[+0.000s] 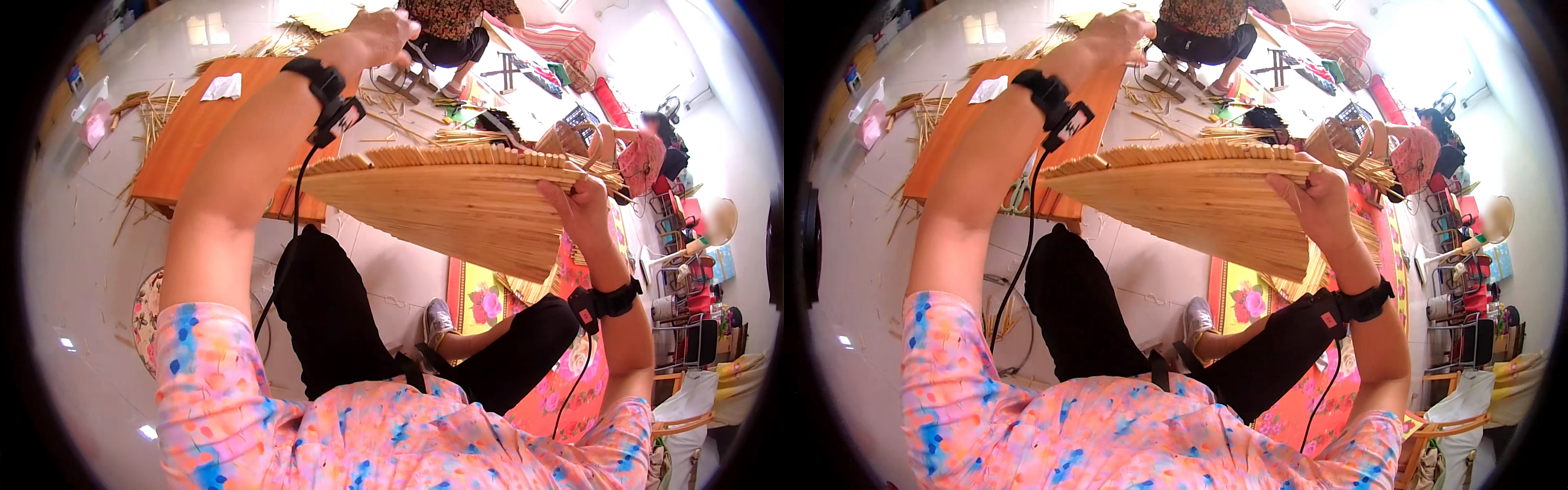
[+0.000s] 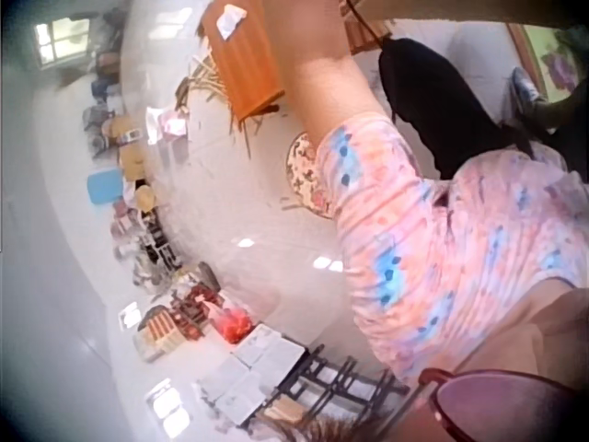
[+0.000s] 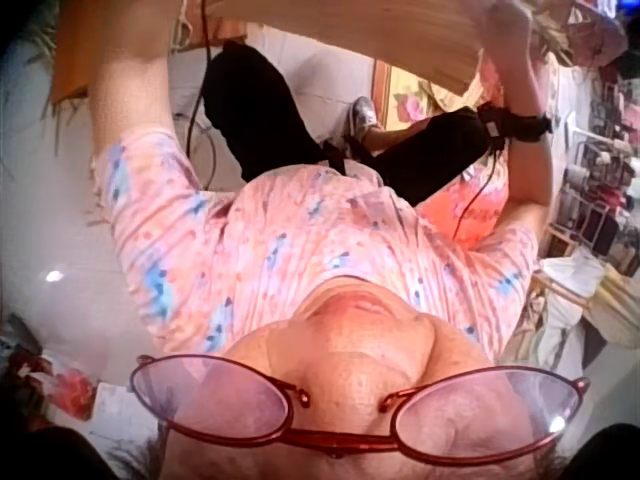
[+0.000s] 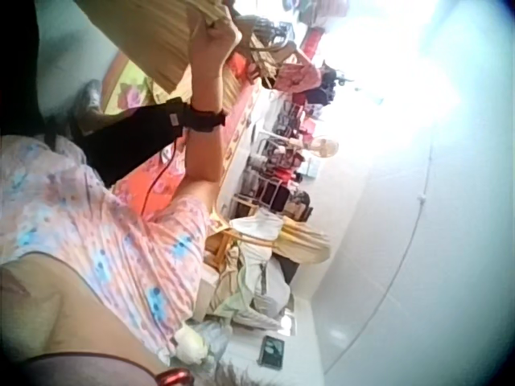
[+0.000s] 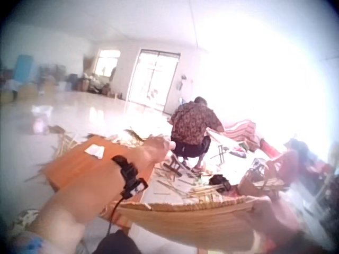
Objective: The person sits on the floor and weaves a bamboo mat by threading a white string through the ends of bamboo strips. They use scissors to trim excess string and a knife to adjust the bamboo edges, repeating the process to secure the mat's structure.
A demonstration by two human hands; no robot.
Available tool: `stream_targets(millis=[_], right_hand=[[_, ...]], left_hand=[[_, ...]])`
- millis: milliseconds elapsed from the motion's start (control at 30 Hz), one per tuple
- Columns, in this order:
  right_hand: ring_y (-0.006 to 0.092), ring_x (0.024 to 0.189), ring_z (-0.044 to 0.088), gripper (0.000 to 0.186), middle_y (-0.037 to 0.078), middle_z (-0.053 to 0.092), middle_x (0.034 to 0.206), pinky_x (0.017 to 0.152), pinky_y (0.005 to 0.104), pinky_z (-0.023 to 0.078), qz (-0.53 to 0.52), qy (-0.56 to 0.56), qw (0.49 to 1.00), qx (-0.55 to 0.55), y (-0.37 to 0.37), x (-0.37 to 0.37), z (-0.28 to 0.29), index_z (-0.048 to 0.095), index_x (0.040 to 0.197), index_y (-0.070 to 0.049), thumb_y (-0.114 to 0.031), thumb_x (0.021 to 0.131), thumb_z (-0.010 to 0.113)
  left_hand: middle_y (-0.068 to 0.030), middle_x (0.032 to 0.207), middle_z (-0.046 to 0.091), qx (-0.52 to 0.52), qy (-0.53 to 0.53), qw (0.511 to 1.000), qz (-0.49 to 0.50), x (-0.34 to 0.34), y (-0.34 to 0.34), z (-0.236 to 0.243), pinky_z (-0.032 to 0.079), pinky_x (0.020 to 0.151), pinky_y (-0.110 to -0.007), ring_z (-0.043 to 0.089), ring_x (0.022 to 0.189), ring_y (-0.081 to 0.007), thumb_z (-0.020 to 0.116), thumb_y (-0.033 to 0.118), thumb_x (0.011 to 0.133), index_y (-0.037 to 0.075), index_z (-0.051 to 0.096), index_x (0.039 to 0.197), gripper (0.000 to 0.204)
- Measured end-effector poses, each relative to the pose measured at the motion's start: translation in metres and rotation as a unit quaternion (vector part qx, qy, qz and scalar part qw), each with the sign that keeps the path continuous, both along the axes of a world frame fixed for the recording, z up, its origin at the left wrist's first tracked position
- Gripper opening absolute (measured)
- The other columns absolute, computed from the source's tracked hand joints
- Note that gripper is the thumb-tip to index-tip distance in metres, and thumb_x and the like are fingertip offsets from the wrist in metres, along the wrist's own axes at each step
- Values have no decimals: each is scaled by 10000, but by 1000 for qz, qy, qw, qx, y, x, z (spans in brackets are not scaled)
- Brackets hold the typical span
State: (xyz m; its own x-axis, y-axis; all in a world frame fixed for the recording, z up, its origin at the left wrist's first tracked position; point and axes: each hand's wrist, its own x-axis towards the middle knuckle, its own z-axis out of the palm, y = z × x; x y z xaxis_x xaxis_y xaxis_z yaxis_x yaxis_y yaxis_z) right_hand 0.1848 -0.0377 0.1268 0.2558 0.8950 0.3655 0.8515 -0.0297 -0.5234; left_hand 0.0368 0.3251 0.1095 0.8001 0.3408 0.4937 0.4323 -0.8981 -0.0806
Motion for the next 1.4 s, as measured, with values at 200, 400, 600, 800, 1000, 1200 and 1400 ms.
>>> stream_targets(millis=[200,400,600,800,1000,1200,1400], right_hand=[[31,731,557,248,18,699,823,654,227,466,-87,58,988,116,-12,21,-23,684,1005,10,-209,892,709],[38,735,560,267,12,704,842,674,232,466,-125,56,976,171,-7,24,-44,688,1045,3,-216,893,703],[45,717,540,271,-2,676,806,659,241,457,-177,164,948,209,9,42,-61,700,995,18,-235,895,700],[34,598,447,289,-33,601,686,527,238,369,-250,214,917,225,19,62,-74,702,894,27,-262,905,691],[24,551,401,302,-45,550,632,461,272,301,-239,293,889,257,6,73,-86,678,795,17,-260,916,675],[40,624,466,268,-28,601,708,545,259,393,-263,281,901,200,-16,32,-73,678,840,26,-229,922,667],[59,667,500,268,-14,633,775,597,261,421,-246,326,894,184,-16,20,-70,684,892,36,-231,910,678]], left_hand=[[-149,1394,484,-326,95,934,-109,-29,67,-29,423,1043,-396,481,1270,-284,759,213,784,89,508,1361,641],[-122,756,625,-335,-89,925,157,-157,158,-208,462,483,-383,586,576,-207,690,198,786,39,568,964,268],[-272,1324,461,-355,77,881,302,-222,81,-342,429,993,-470,479,1191,-427,691,427,817,119,421,1393,707],[-209,1496,251,-297,78,873,379,-205,-12,-362,350,1001,-636,270,1361,-441,595,461,896,238,315,1454,664],[-154,1349,426,-261,-8,862,435,-200,-6,-356,419,927,-587,418,1272,-345,620,385,899,138,500,1245,442],[-147,1184,580,-237,80,853,458,-188,-10,-330,492,865,-507,573,1119,-349,664,333,871,85,614,1087,332],[-227,1010,678,-334,32,848,409,-201,13,-332,525,757,-503,660,934,-407,654,362,813,2,689,939,383]])
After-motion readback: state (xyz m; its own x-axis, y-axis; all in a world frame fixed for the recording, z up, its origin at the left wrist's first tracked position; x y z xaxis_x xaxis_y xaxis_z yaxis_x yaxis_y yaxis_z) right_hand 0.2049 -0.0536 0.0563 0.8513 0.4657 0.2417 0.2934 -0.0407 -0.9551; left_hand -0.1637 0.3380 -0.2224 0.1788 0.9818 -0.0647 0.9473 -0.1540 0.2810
